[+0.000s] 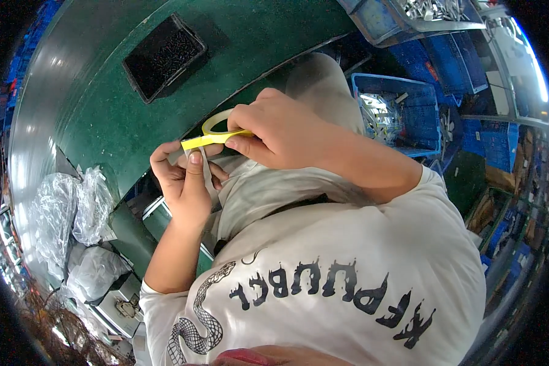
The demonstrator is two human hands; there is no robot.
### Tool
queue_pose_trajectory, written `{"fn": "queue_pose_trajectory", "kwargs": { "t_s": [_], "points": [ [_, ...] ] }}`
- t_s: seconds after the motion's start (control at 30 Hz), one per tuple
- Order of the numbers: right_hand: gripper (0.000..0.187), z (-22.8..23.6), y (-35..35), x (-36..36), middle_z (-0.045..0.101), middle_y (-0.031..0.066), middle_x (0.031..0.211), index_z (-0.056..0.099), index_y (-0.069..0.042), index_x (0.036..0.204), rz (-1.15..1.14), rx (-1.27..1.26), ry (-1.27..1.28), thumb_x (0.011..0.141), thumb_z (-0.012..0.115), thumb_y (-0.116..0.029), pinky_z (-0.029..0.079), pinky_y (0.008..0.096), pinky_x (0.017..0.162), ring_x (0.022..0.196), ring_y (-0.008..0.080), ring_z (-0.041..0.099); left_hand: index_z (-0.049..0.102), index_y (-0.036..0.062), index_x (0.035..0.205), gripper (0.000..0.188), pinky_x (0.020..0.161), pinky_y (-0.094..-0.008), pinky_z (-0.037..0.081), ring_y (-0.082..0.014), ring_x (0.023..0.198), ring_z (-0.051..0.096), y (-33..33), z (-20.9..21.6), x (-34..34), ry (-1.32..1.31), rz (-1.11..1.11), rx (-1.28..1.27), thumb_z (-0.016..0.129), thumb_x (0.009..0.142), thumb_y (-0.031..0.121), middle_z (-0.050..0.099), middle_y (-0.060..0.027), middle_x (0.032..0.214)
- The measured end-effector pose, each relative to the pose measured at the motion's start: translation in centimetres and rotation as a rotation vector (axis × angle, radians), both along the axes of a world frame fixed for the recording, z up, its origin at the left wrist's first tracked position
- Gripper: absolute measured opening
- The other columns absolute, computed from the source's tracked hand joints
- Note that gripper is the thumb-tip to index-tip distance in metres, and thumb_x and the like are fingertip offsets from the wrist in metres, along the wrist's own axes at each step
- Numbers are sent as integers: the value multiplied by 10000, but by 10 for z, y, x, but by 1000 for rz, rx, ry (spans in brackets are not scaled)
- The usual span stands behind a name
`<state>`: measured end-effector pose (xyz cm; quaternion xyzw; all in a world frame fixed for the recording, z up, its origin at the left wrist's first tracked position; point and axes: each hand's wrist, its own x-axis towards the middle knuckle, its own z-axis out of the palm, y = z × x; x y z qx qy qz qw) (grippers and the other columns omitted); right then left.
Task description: Applying yellow adhesive tape to small metal components at a factory workbench.
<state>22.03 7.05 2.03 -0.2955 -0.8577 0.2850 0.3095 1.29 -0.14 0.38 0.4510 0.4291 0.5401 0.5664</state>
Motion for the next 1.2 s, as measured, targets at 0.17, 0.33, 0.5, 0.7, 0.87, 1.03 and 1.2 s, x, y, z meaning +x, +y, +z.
{"fn": "queue_pose_trajectory", "kwargs": {
  "t_s": [0.17, 0.33, 0.5, 0.7, 0.87, 1.03, 1.2],
  "points": [
    [186, 5, -2, 0, 543, 29, 659, 579, -82, 891, -7, 39, -14, 841, 719, -195, 374, 357, 664, 587, 243, 496, 273, 82, 1200, 249, 505, -237, 472, -156, 605, 629, 0, -1, 1, -20, 8, -26, 453, 1027, 76, 688, -208, 1008],
    [194, 8, -5, 0, 555, 29, 683, 578, -79, 906, -20, 80, -34, 834, 726, -181, 387, 358, 692, 610, 245, 518, 286, 75, 1200, 237, 507, -231, 470, -141, 607, 618, 1, -2, 3, -13, 32, -50, 448, 1027, 73, 688, -192, 996],
    [202, 14, -9, 0, 582, 39, 720, 572, -74, 923, -13, 98, -97, 842, 722, -182, 388, 362, 729, 646, 241, 550, 289, 69, 1203, 236, 511, -224, 469, -131, 608, 609, 0, -5, 2, 16, 36, -66, 448, 1028, 75, 687, -178, 1001],
    [195, 17, -11, -1, 584, 32, 718, 579, -75, 911, -29, 125, -104, 839, 725, -183, 388, 358, 729, 659, 226, 569, 297, 69, 1203, 236, 512, -220, 464, -124, 619, 609, 1, -5, 3, 26, 39, -60, 453, 1027, 72, 687, -158, 982],
    [191, 22, -15, -1, 583, 29, 710, 588, -74, 901, -21, 139, -136, 836, 728, -186, 390, 357, 725, 638, 221, 567, 316, 69, 1201, 231, 514, -217, 461, -119, 626, 608, 0, -7, 1, 78, 30, -66, 464, 1023, 68, 681, -153, 951],
    [196, 24, -16, -2, 578, 26, 702, 589, -72, 904, -30, 154, -164, 835, 729, -190, 388, 356, 721, 631, 221, 566, 319, 73, 1207, 237, 514, -216, 459, -117, 623, 605, -1, -7, 3, 61, 38, -54, 468, 1023, 73, 682, -157, 948],
    [187, 21, -12, 1, 577, 30, 700, 582, -72, 908, -53, 118, -141, 844, 719, -183, 388, 351, 710, 626, 223, 558, 319, 80, 1206, 231, 513, -216, 456, -115, 614, 601, 0, -3, 5, 38, 51, -59, 463, 1026, 76, 685, -157, 954]
  ]
}}
